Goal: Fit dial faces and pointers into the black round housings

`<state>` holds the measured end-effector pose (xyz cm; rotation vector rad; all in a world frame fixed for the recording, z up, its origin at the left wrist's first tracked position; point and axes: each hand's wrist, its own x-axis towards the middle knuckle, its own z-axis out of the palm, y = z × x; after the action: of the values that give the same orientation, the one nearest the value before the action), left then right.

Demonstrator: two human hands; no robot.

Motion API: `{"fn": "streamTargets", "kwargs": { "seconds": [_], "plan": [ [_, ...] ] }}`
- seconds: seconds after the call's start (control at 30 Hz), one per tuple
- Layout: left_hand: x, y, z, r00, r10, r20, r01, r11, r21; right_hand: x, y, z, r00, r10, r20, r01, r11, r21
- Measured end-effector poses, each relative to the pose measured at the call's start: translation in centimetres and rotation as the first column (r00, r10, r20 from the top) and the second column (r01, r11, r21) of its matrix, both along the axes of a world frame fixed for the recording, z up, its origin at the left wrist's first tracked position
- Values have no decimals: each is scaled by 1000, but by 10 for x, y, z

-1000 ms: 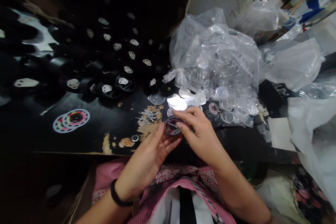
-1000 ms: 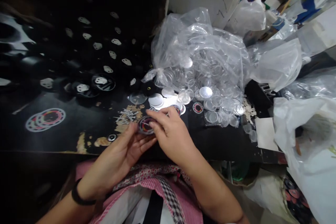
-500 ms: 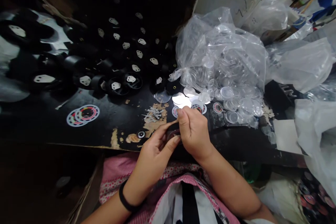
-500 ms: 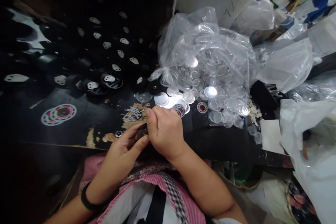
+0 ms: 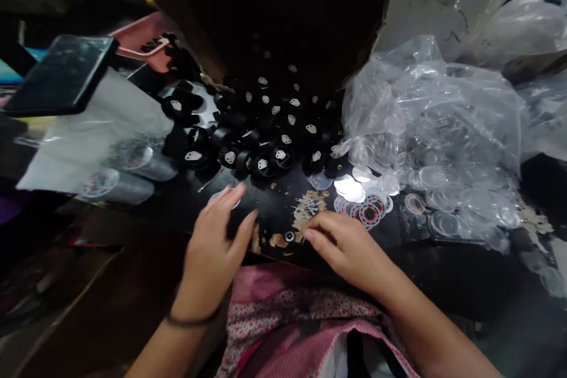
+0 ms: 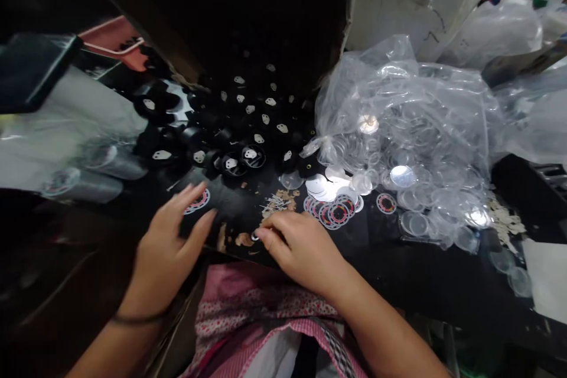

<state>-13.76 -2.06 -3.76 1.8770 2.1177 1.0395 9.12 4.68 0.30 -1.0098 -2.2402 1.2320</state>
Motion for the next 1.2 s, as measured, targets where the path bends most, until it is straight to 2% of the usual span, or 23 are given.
{"fn": "streamTargets", "kwargs": {
  "seconds": [0.1,0.17,0.2,0.27,0.33,0.4,0.47,0.53,0.57,0.63,0.7,0.77,0.83,0.87,0.93,1.07,1.13,1.2],
  "plan": [
    [14,79,-4,985,-44,-167,50,998,35,8,-2,5,996,-67,59,67,998,7],
    [14,110,-8,976,-59,-209,65,998,19,18,-3,6,987,-129,93,131,991,-22],
    [13,117,-9,974,-60,-216,68,997,27,22,-3,5,984,-146,99,151,988,-41],
    [11,115,-9,976,-69,-206,82,995,54,26,-4,1,981,-176,80,182,980,-82],
    [14,96,-5,984,-116,-138,128,989,76,24,-3,-4,973,-230,21,231,962,-148],
    [24,69,-2,982,-187,19,183,975,125,18,-1,-10,952,-298,-63,274,928,-255],
    [41,40,-1,929,-273,252,268,962,55,13,1,-14,925,-361,-121,302,888,-346],
    [59,17,-3,810,-178,559,272,958,-89,12,0,-15,920,-370,-125,302,876,-375],
    [67,8,-5,701,-84,708,285,943,-170,14,0,-14,930,-349,-112,286,882,-374],
    [79,-1,-8,397,149,906,344,891,-298,24,-1,-11,963,-260,-77,215,906,-366],
    [86,-4,-10,114,331,937,408,844,-348,41,-1,-7,975,-222,1,214,935,-281],
    [90,-4,-7,-53,430,901,422,828,-370,60,2,-7,937,-291,195,308,949,-65],
    [95,-1,-2,-137,472,871,426,822,-378,75,5,-10,825,-395,403,355,919,174],
    [97,0,1,-172,479,861,429,823,-372,79,7,-13,776,-422,468,346,906,244],
    [101,4,6,-236,479,845,429,832,-352,83,10,-19,753,-432,496,332,900,281],
    [108,9,12,-330,508,796,392,841,-374,81,10,-27,810,-468,354,424,884,199],
    [108,10,14,-358,543,760,393,826,-404,79,7,-25,832,-505,232,502,862,75],
    [108,10,14,-371,559,741,410,815,-409,77,4,-21,841,-535,85,542,833,-110]
  ]
}}
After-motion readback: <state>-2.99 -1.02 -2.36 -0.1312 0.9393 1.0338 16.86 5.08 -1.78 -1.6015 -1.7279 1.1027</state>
